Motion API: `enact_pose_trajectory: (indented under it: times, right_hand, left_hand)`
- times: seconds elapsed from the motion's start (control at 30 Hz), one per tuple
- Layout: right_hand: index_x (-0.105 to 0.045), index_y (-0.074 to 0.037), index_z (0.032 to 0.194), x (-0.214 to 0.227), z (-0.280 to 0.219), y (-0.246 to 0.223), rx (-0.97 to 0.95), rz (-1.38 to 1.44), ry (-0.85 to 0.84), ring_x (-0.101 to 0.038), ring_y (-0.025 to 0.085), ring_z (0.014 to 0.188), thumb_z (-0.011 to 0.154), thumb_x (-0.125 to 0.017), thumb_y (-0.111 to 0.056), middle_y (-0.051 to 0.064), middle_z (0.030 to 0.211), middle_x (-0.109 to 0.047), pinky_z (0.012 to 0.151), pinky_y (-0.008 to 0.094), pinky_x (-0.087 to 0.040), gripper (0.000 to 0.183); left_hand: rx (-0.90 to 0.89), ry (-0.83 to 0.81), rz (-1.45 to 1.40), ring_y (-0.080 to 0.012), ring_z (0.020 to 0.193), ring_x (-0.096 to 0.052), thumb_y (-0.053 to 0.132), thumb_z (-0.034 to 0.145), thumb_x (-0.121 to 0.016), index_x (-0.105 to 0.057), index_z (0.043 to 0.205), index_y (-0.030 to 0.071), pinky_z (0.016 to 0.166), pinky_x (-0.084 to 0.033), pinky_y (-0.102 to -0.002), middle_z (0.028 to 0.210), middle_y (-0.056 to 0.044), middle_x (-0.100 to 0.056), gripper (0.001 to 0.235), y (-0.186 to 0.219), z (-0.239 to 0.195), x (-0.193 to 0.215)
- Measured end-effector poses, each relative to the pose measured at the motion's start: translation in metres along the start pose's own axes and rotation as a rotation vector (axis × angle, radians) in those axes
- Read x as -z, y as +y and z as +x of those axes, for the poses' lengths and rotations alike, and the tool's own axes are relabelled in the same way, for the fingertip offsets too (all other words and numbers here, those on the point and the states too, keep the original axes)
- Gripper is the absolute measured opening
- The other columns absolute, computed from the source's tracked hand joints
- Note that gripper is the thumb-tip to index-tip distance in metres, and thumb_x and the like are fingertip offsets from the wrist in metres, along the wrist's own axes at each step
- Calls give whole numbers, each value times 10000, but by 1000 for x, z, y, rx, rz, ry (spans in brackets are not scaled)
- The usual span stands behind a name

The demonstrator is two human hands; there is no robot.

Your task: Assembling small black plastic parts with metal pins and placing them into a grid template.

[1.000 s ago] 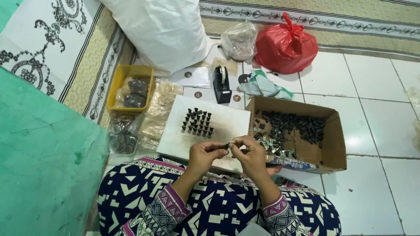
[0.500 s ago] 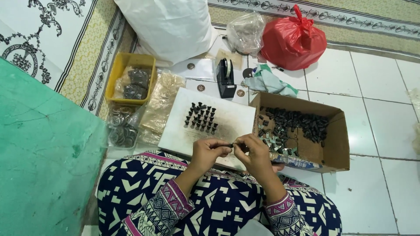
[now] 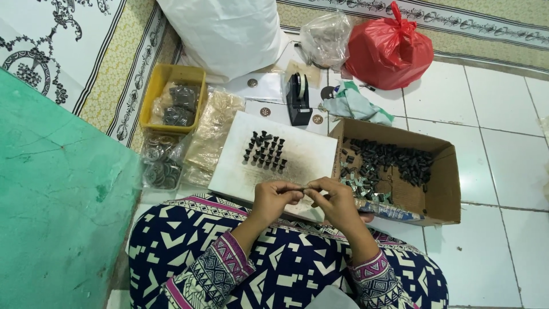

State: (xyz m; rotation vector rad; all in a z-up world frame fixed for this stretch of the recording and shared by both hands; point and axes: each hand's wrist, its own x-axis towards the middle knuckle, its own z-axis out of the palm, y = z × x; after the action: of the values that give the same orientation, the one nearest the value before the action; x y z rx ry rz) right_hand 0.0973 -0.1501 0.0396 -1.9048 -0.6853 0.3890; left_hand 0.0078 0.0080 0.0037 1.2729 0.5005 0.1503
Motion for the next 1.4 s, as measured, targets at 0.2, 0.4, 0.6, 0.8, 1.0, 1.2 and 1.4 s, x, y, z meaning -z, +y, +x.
enact_pose_trajectory:
  times: [0.2,0.4,0.6,0.8,1.0,1.2,1.4]
  right_hand:
    - [-796,25,1029,-6,4,0,-113,210,99,-721,221,676,851,-780,-24,163,762,-725,617,383,-671,185]
    - [-774,59,1045,-20,6,18,-131,217,167,-721,250,697,856,-797,-24,204,760,-713,624,391,-666,208]
    - [-781,52,1021,-19,22,19,-143,234,118,-690,214,693,822,-820,-17,181,777,-708,606,381,-661,214]
    - [-783,-4,989,-22,59,42,3,-16,165,-711,226,715,840,-816,-70,162,802,-722,594,338,-634,166]
    - [-812,-81,965,-52,84,76,123,-109,224,-701,216,701,828,-814,-85,96,778,-706,581,339,-604,138]
    - [-803,-108,966,-59,90,84,160,-271,188,-677,253,762,829,-810,-136,81,796,-690,666,363,-573,141]
    - [-797,-111,972,-56,89,84,169,-307,157,-687,263,809,835,-798,-142,86,819,-694,695,365,-581,140]
  left_hand:
    - [24,34,-70,-332,885,-762,-28,868,-757,-736,1129,-88,763,-689,-352,1011,-317,-747,269,4,2,-2]
    - [-79,55,-3,-355,889,-765,-41,893,-726,-736,1170,-61,730,-702,-365,1030,-288,-756,279,10,2,-3]
    - [-400,-31,269,-427,888,-745,-115,915,-630,-753,1156,-25,706,-687,-433,1004,-291,-756,285,22,10,8]
    - [-717,47,785,-297,948,-735,-95,878,-585,-772,1175,143,783,-632,-354,1012,-123,-776,424,33,36,26]
    - [-751,157,897,-238,958,-637,-72,912,-555,-741,1220,134,764,-600,-294,1070,-105,-738,415,30,40,26]
    - [-731,145,957,-261,948,-589,-92,888,-527,-621,1390,98,742,-611,-324,1089,-155,-730,545,12,49,24]
    - [-714,135,969,-247,955,-583,-84,869,-509,-619,1396,106,727,-606,-313,1100,-133,-739,570,4,51,23]
